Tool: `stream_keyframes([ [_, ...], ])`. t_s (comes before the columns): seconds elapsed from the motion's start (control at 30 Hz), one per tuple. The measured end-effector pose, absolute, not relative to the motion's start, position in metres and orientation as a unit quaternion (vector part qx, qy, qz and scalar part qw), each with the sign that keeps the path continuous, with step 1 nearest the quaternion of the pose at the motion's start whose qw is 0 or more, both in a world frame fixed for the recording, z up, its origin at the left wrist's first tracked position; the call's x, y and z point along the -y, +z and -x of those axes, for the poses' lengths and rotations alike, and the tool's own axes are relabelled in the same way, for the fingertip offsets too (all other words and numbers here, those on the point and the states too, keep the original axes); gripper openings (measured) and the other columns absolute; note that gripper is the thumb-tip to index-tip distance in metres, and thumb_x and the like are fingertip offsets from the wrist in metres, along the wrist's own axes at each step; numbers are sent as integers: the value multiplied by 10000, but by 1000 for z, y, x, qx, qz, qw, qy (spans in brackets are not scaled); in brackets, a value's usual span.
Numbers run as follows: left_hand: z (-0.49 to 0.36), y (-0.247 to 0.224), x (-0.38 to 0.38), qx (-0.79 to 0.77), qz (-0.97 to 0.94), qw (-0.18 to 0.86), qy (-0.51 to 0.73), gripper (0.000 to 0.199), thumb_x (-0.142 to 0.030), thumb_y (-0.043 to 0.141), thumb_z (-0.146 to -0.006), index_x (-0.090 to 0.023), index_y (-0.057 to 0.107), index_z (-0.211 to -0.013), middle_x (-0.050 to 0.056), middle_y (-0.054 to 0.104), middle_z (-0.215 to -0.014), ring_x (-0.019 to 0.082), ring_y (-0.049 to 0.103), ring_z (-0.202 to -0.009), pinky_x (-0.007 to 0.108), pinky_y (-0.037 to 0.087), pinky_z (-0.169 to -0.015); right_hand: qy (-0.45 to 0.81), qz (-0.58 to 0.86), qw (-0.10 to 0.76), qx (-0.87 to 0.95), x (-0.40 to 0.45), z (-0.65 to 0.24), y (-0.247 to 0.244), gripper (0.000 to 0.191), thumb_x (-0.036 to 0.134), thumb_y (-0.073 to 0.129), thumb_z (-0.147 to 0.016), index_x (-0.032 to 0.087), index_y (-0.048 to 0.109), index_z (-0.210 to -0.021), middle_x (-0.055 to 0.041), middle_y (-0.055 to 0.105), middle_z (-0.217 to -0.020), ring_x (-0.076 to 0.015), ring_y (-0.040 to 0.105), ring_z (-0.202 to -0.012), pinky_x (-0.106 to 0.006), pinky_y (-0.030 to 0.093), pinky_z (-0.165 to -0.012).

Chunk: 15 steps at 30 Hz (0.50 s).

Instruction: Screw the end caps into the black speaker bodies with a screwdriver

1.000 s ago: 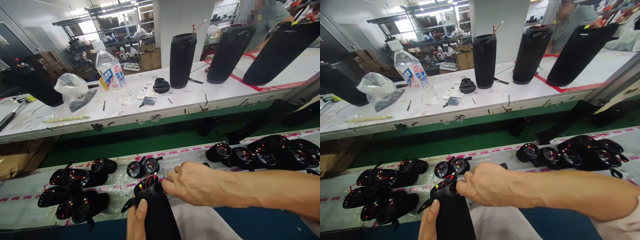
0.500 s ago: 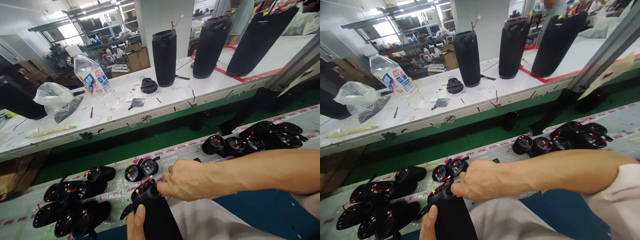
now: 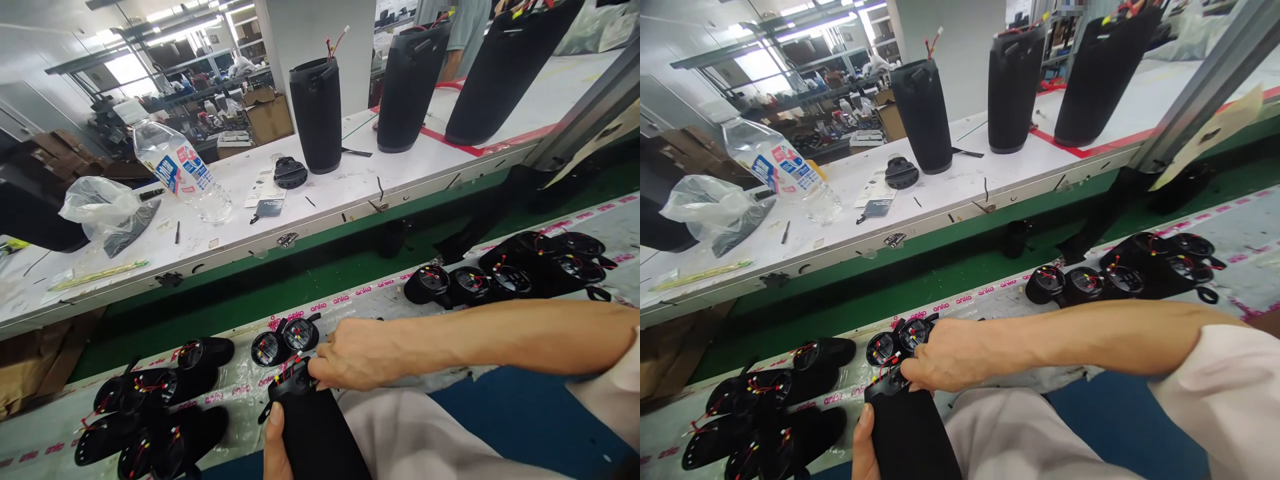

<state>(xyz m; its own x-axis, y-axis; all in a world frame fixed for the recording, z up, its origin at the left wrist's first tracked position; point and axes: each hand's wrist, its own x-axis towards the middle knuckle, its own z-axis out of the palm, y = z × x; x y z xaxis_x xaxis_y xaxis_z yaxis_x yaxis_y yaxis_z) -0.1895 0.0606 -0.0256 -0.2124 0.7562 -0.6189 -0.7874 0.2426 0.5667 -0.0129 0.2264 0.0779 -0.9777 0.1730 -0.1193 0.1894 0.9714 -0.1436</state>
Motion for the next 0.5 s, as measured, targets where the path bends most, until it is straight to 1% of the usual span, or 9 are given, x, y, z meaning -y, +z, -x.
stream_keyframes([
  [0.07,188,-18,-65,-471,53,632,613,588,-711,783,-881,-236,889,-1210,124,868,-1225,378,789,-1235,470,611,-1134,-106,-114,24,-988,-226,11,70,284,407,567,-1179,156,693,-1139,-39,791,-931,-177,655,-697,-321,297,-566],
  [0.13,190,-13,-66,-467,86,644,600,623,-761,774,-859,-230,905,-1157,137,879,-1150,344,836,-1048,436,679,-976,-169,-150,-41,-973,-226,6,62,258,392,572,-1167,165,694,-1173,-37,799,-964,-184,689,-769,-307,366,-629],
  [0.2,192,-10,-64,-461,107,659,585,671,-809,760,-846,-210,918,-1103,160,882,-1082,309,839,-885,394,696,-820,-263,-193,-131,-936,-226,0,58,282,392,510,-1174,172,681,-1218,-30,783,-932,-180,674,-762,-306,415,-682],
  [0.27,195,-9,-61,-456,104,667,580,718,-834,760,-831,-187,923,-1098,176,879,-1066,298,829,-824,369,684,-756,-347,-242,-190,-886,-227,-4,56,335,440,464,-1174,188,675,-1236,-16,748,-889,-175,636,-744,-308,440,-717],
  [0.3,195,-9,-61,-454,96,668,582,726,-836,763,-828,-186,923,-1110,175,879,-1075,304,830,-838,368,681,-772,-381,-268,-204,-861,-227,-6,56,348,477,479,-1161,200,682,-1213,-8,729,-876,-173,619,-747,-307,446,-729],
  [0.37,196,-9,-62,-454,74,662,591,694,-821,761,-840,-210,923,-1127,164,879,-1136,338,840,-952,392,674,-887,-445,-323,-202,-811,-223,-6,55,342,535,581,-1099,214,699,-1076,11,682,-837,-170,587,-753,-304,445,-730],
  [0.43,194,-7,-66,-448,53,646,616,632,-779,777,-845,-236,923,-1133,151,863,-1249,380,814,-1150,429,627,-1058,-525,-360,-179,-750,-215,-3,50,357,557,702,-1000,211,678,-918,20,643,-797,-168,561,-736,-298,437,-698],
  [0.47,193,-5,-68,-441,49,635,632,615,-773,788,-831,-250,924,-1126,137,850,-1304,394,782,-1247,443,590,-1130,-575,-369,-163,-712,-209,-1,46,359,553,753,-948,209,672,-887,20,643,-793,-171,565,-735,-297,442,-689],
  [0.5,192,-3,-71,-430,45,625,650,624,-784,791,-809,-264,924,-1128,125,836,-1348,411,745,-1321,462,558,-1178,-626,-369,-149,-671,-203,1,41,350,536,800,-895,207,682,-899,16,666,-819,-181,590,-758,-301,462,-700],
])
